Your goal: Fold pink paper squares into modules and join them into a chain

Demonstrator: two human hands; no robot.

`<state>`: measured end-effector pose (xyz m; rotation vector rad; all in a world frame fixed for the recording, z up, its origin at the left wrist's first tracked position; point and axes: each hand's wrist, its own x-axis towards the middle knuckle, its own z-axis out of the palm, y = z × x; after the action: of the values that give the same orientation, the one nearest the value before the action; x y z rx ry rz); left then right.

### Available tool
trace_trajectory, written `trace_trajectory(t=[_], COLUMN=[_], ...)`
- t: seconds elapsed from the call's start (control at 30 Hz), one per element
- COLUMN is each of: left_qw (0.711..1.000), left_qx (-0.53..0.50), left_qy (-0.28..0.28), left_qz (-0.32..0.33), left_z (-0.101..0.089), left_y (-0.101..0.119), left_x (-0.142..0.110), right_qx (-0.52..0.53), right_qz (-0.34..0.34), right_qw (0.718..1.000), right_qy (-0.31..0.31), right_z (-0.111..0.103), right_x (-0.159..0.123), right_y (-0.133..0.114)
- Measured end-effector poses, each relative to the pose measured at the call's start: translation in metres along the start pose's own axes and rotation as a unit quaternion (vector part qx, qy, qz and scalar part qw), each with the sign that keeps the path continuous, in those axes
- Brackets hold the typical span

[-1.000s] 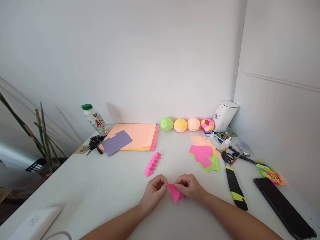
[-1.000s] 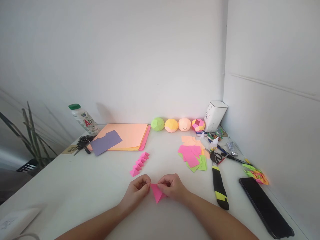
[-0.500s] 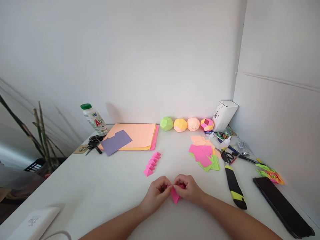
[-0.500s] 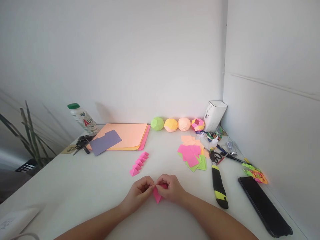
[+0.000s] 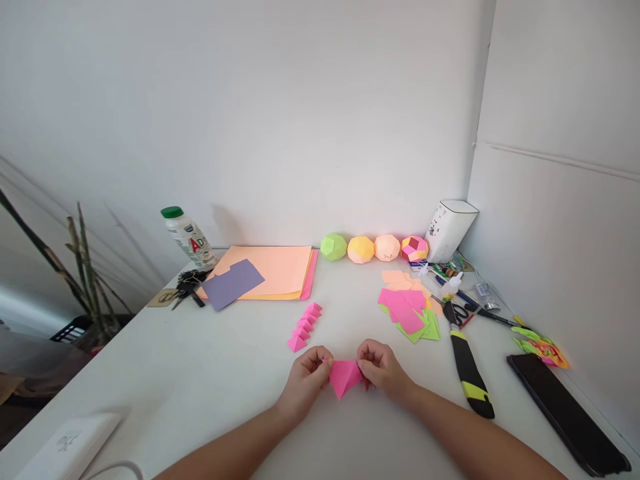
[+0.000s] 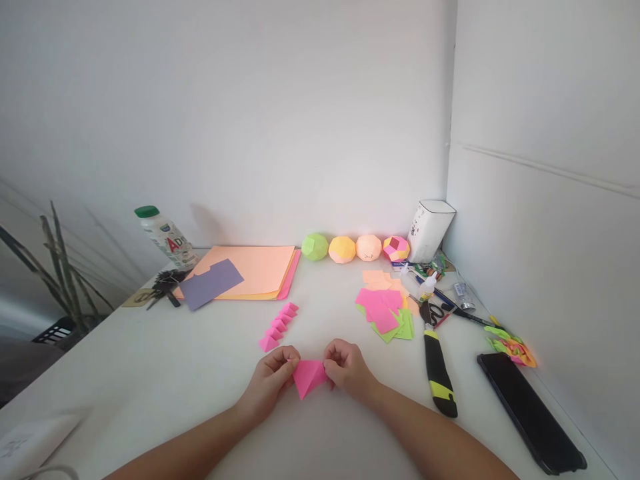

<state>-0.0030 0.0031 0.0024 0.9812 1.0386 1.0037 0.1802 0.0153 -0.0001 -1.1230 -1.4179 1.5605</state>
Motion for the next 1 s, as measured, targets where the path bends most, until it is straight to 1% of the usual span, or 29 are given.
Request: trace_trajectory(t=[0.07, 0.13, 0.2, 0.27, 0.37, 0.47, 0.53, 0.63, 0.77, 0.87, 1.0], left_qw=[1.0, 1.0, 1.0, 1.0, 1.0, 1.0, 0.999, 1.0, 1.0, 1.0, 1.0], left_qx=[-0.006, -0.003, 0.005, 0.013, 0.011, -0.013, -0.023, -0.009, -0.008, -0.01, -0.008], left_qy=[0.0, -0.006, -0.014, -0.017, 0.0, 0.013, 0.005, -0.01, -0.004, -0.004, -0.022], left_qz=[0.0, -0.001, -0.001, 0.005, 0.017, 0.02, 0.022, 0.018, 0.019, 0.02, 0.017], left_z=[-0.0009, -0.0016, -0.0019, -0.0019, -0.0015, -0.0008, 0.0002, 0.0022, 0.0031, 0.0022, 0.0022], left_y=[-0.0011, -0.002, -0.0027, -0.0032, -0.0039, -0.0038, -0.0032, -0.0023, -0.0035, -0.0054, -0.005], left_x=[0.0009, 0.0013, 0.0014, 0.0016, 0.002, 0.0013, 0.0, -0.0011, 0.0007, 0.0014, -0.0016], right_qx=[0.02, 0.031, 0.021, 0.002, -0.002, 0.005, 0.005, 0.008, 0.022, 0.041, 0.067], right_qz=[-0.004, -0.007, -0.011, -0.013, -0.016, -0.015, -0.014, -0.018, -0.023, -0.025, -0.011], right_qw=[1.0, 0.999, 0.999, 0.999, 0.999, 1.0, 1.0, 1.0, 0.999, 0.999, 0.997], right_qy=[0.001, -0.017, -0.039, -0.043, -0.031, -0.024, -0.02, -0.021, -0.025, -0.003, 0.02], right_z=[-0.0003, -0.0003, -0.0002, -0.0002, -0.0004, -0.0011, -0.0015, -0.0022, -0.0034, -0.0045, -0.0046], right_x=[-0.0001, -0.0003, -0.0004, -0.0003, 0.0002, 0.0008, 0.001, 0.0007, 0.0006, 0.0022, 0.0045], right_y=[-0.0001, 0.0003, 0.0013, 0.0022, 0.003, 0.0036, 0.0043, 0.005, 0.0043, 0.0032, 0.0029])
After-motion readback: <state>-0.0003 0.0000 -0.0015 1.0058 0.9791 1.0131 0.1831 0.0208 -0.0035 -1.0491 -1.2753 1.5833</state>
